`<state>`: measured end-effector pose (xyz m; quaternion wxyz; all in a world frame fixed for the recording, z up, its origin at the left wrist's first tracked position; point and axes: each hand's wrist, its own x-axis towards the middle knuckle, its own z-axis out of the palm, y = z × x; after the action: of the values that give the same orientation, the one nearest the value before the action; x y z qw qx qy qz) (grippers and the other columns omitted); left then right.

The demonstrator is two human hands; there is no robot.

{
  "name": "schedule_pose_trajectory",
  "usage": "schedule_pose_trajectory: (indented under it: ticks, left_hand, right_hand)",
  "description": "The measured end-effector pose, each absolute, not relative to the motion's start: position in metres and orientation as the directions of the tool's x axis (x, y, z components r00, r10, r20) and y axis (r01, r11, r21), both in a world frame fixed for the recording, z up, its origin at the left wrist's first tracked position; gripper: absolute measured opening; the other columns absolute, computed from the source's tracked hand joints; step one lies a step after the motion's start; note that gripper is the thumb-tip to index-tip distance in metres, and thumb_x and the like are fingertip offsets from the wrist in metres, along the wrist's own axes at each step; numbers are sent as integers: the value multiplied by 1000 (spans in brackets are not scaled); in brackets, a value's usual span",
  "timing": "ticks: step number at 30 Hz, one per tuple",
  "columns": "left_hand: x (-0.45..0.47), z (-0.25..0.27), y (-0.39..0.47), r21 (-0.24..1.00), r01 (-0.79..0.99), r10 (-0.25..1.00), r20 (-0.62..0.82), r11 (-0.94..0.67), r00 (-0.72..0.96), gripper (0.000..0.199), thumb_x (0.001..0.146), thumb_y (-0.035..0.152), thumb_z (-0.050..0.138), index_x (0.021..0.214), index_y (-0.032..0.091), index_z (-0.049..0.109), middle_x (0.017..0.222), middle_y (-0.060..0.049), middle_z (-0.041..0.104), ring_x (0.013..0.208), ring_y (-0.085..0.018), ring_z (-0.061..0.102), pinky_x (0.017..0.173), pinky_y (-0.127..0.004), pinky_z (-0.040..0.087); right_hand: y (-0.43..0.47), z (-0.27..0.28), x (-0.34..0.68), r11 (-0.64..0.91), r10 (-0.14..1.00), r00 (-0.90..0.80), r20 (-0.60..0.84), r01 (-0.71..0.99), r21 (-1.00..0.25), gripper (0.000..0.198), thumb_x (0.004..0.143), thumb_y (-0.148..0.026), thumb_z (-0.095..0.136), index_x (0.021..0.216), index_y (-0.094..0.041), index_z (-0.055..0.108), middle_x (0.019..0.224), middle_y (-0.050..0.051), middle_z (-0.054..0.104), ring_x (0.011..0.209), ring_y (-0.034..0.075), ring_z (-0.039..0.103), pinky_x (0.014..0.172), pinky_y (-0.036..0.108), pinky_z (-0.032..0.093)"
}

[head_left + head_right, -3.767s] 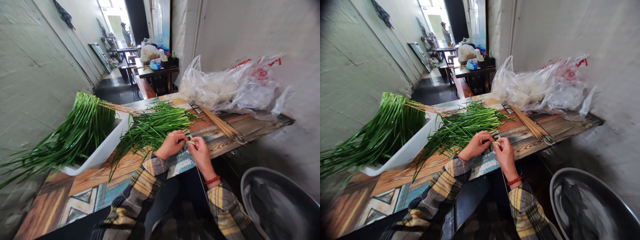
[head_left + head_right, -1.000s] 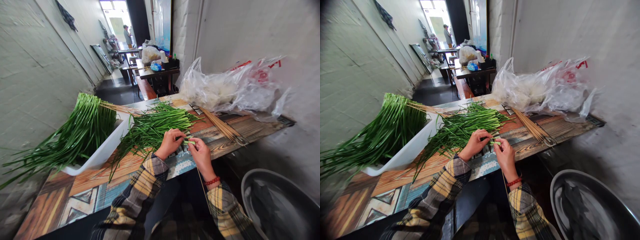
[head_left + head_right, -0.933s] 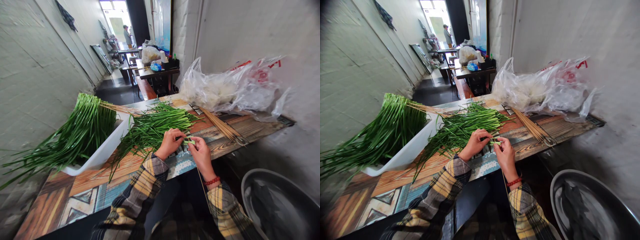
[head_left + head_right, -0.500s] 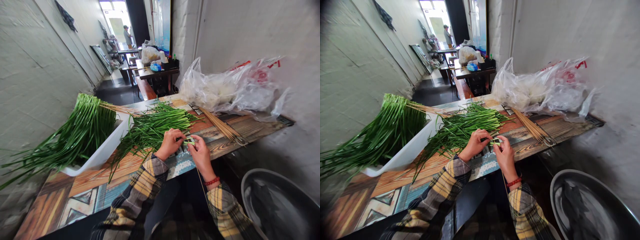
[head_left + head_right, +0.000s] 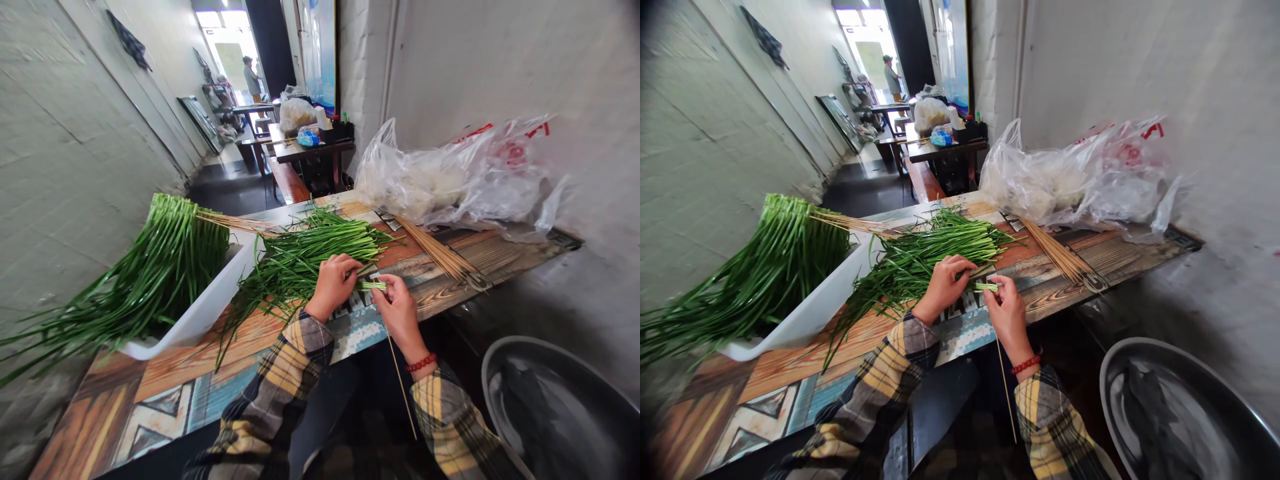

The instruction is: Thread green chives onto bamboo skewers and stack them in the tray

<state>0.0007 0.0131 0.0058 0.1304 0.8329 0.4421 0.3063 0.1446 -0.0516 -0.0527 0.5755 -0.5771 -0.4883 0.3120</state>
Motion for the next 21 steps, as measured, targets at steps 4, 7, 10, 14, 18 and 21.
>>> schedule_pose_trajectory:
  ticks: [4, 7, 10, 14, 18, 21]
  left_hand:
    - [4, 5, 21, 387, 734, 812, 439, -558, 386, 27, 86, 15, 48, 103, 21, 68, 103, -4, 68, 95, -20, 54, 81, -33, 39]
    - [9, 6, 26, 268, 780, 796, 425, -565, 431, 27, 87, 17, 49, 107, 23, 66, 107, -5, 66, 99, -22, 52, 80, -35, 37]
    - [13, 8, 28, 162, 822, 802, 383, -546, 458, 23, 86, 20, 53, 105, 23, 66, 102, -5, 66, 97, -24, 50, 78, -37, 35]
    - [13, 8, 29, 78, 844, 811, 334, -531, 479, 15, 85, 23, 54, 91, 22, 67, 91, -6, 64, 94, -25, 49, 76, -38, 33]
    - [12, 7, 29, 53, 843, 815, 294, -535, 499, 18, 88, 22, 48, 84, 20, 66, 86, -7, 62, 91, -24, 49, 74, -38, 33]
    - [13, 6, 29, 40, 840, 811, 293, -540, 507, 19, 88, 23, 49, 79, 19, 66, 89, -7, 61, 92, -24, 48, 74, -38, 33]
  right_hand:
    - [-52, -50, 144, 136, 931, 301, 205, 236, -962, 32, 82, -36, 59, 109, -19, 57, 65, -2, 60, 61, 15, 60, 60, 26, 45]
    - [-52, -49, 145, 136, 931, 296, 212, 259, -956, 33, 83, -35, 58, 110, -18, 57, 65, -2, 61, 61, 15, 60, 60, 26, 45]
    - [-53, -48, 145, 139, 929, 297, 221, 274, -952, 33, 83, -35, 58, 111, -17, 58, 65, -1, 61, 60, 14, 59, 60, 25, 45]
    - [-53, -47, 145, 135, 930, 288, 228, 307, -942, 34, 83, -34, 57, 113, -17, 58, 62, -2, 60, 58, 14, 58, 59, 25, 44]
    - [-53, -47, 145, 137, 929, 284, 238, 336, -932, 35, 84, -35, 57, 114, -16, 58, 62, -2, 60, 58, 14, 58, 60, 26, 44]
    - [-53, -47, 145, 144, 927, 280, 250, 349, -926, 34, 84, -35, 56, 113, -17, 59, 62, -2, 58, 58, 14, 57, 59, 25, 44]
